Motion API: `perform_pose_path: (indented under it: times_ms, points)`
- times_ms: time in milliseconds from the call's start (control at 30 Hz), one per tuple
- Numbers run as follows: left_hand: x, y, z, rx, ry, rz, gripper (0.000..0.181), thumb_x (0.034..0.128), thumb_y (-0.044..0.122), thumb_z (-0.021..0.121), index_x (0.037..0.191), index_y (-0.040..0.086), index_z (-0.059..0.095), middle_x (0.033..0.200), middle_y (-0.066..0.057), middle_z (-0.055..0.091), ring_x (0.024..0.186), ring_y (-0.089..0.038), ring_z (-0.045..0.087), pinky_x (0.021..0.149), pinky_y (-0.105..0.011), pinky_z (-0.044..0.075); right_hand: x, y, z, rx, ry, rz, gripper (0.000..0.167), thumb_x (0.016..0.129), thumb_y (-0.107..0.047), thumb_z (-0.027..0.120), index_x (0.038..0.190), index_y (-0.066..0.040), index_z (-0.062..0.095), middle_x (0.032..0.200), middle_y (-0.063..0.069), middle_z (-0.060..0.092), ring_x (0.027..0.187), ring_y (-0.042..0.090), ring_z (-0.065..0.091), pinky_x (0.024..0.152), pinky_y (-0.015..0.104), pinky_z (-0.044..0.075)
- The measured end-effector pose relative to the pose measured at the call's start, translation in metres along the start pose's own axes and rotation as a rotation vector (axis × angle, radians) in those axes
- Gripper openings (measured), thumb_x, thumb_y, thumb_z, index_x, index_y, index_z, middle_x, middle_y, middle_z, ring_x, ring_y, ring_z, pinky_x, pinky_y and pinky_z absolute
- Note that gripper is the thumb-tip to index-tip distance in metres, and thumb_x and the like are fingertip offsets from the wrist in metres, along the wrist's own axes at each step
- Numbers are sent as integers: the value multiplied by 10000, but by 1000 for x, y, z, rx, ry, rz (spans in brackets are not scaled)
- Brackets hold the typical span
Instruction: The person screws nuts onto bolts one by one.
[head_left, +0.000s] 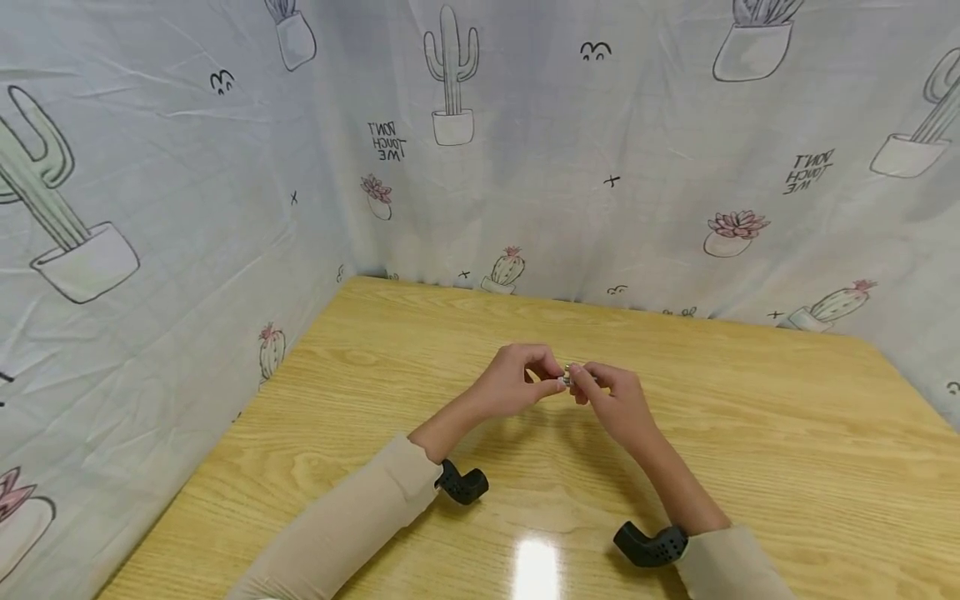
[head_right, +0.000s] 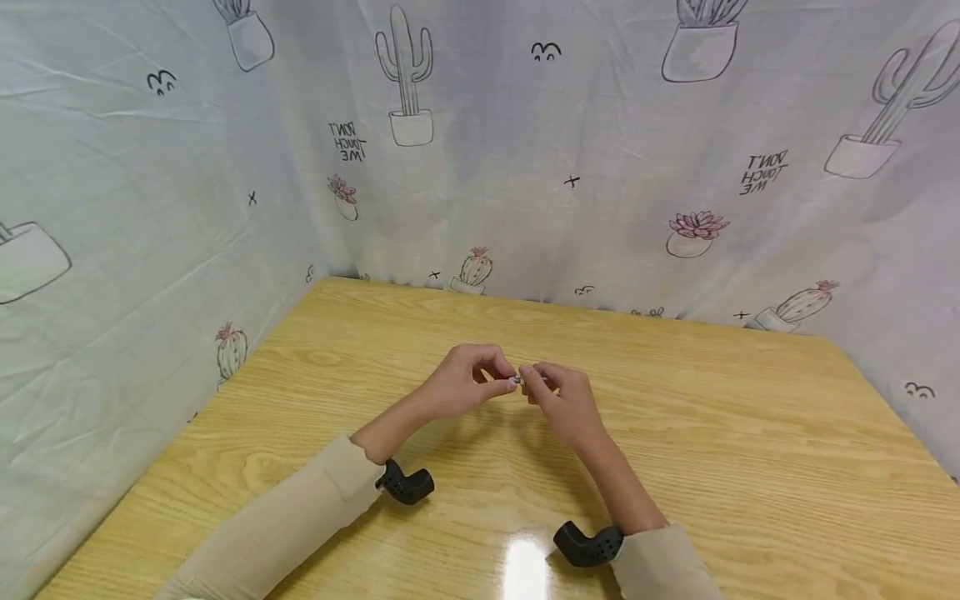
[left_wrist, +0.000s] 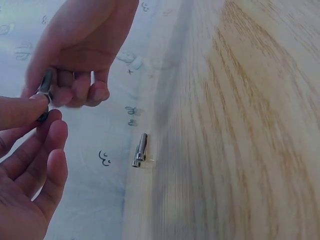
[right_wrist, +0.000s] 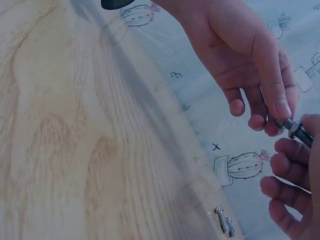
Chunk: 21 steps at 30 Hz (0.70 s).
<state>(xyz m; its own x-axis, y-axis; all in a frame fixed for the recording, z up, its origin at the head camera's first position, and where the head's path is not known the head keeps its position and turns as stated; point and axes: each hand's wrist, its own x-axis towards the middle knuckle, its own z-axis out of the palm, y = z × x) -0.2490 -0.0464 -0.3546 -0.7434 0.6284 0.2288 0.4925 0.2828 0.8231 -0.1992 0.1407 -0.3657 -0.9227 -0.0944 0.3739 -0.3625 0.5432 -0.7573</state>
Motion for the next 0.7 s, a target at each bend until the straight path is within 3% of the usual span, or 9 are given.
perform_pose_path:
  times_ms: [133,300,433,700]
  points:
    - [-1,-1,0,-6,33,-25,51,920,165,669,874,146,657,910,5,667,794,-91,622,652,-228,512,2,15,2,46,20,-14,222,1026,-188,480,1007,-74,670,801,104,648,636,154,544,514,244,400]
    - [0,-4,-1,-5,62,-24,42,917,152,671,891,123,654,908,-21,671,790,-89,619,654,-225,527,3,21,3,85,12,-124,195,973,-98,568,1149,-64,643,1038,99,679,840,84,651,732,211,508]
    - [0,-4,-1,-9,58,-39,43,920,157,668,904,118,659,927,-24,671,803,-94,614,652,-223,524,3,22,4,78,2,-168,233,925,-43,626,1156,-70,647,1077,80,684,910,24,638,753,210,519]
    - [0,-2,-2,7,54,-51,57,925,171,664,918,114,664,937,-20,676,815,-98,616,670,-213,513,3,19,4,39,10,-188,207,920,-44,638,1122,-84,658,1058,78,688,896,81,649,734,221,523]
